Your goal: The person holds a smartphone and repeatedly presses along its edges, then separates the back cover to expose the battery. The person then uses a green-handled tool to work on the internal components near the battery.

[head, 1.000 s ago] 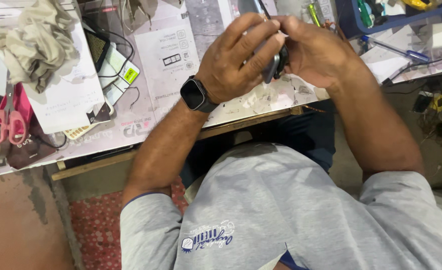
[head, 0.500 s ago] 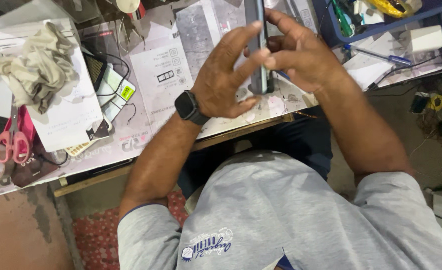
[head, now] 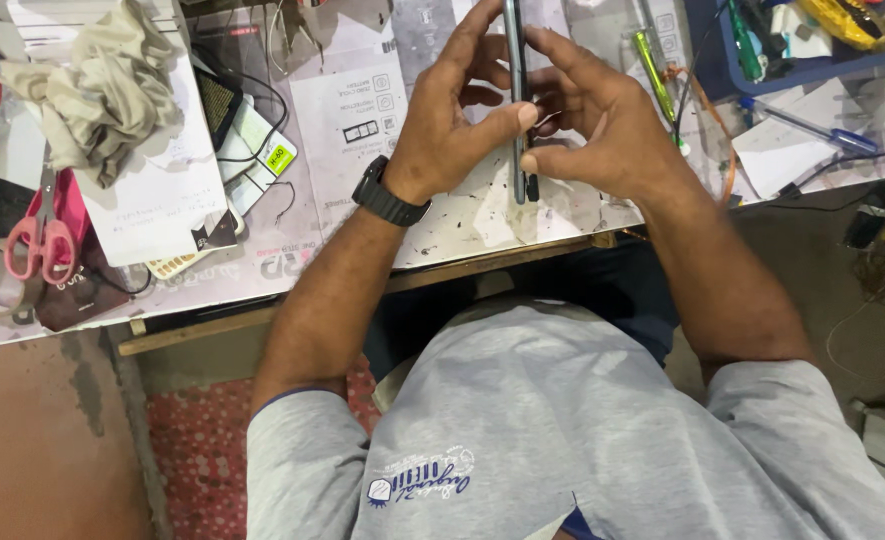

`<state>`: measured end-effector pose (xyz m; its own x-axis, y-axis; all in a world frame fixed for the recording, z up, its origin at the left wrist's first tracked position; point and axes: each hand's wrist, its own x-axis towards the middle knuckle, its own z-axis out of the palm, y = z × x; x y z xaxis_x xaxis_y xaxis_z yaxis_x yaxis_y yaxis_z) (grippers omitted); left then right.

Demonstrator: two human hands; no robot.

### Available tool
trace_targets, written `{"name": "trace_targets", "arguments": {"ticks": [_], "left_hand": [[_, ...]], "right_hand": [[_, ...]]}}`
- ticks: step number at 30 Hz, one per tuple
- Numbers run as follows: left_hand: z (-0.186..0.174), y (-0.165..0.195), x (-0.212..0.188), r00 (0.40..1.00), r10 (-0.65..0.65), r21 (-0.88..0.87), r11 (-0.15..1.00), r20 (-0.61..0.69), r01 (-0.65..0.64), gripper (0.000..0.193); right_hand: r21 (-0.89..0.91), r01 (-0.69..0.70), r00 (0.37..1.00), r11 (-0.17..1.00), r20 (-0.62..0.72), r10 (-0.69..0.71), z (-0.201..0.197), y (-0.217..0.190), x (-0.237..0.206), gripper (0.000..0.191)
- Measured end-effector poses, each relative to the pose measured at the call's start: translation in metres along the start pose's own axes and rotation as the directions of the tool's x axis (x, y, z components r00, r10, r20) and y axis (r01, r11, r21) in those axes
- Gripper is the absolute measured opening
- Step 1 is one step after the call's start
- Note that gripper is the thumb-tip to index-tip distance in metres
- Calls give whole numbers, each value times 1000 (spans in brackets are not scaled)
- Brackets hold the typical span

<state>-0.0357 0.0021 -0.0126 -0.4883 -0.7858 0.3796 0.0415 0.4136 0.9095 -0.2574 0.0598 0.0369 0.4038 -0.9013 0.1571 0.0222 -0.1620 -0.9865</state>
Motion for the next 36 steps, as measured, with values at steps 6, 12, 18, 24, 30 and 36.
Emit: {"name": "trace_targets", "arguments": {"ticks": [6,12,18,24,30,36], "left_hand": [[4,-3,1,999,42,-168,985,-14,-43,91],[3,-3,2,999,41,-210,977,1,-40,97],[4,-6,3,998,62,-191,980,-13,-63,98],[2,-5,4,997,76,-148,986,-24,-79,93],[-5,8,1,991,91,-79,992,-101,-99,69],[-8,16,5,986,94,-106,988,-140,-109,54]], "right_hand": [[-51,30,999,998,29,-28,-7,5,0,99],[-57,78,995,995,62,-75,-10,9,2,99],[-44,95,993,994,73,-91,-12,9,4,98],[-141,69,997,988,27,-66,-6,3,4,97],[-484,62,994,873,-52,-99,5,0,4,98],[-685,99,981,722,-52,-185,10,-6,5,99]]}}
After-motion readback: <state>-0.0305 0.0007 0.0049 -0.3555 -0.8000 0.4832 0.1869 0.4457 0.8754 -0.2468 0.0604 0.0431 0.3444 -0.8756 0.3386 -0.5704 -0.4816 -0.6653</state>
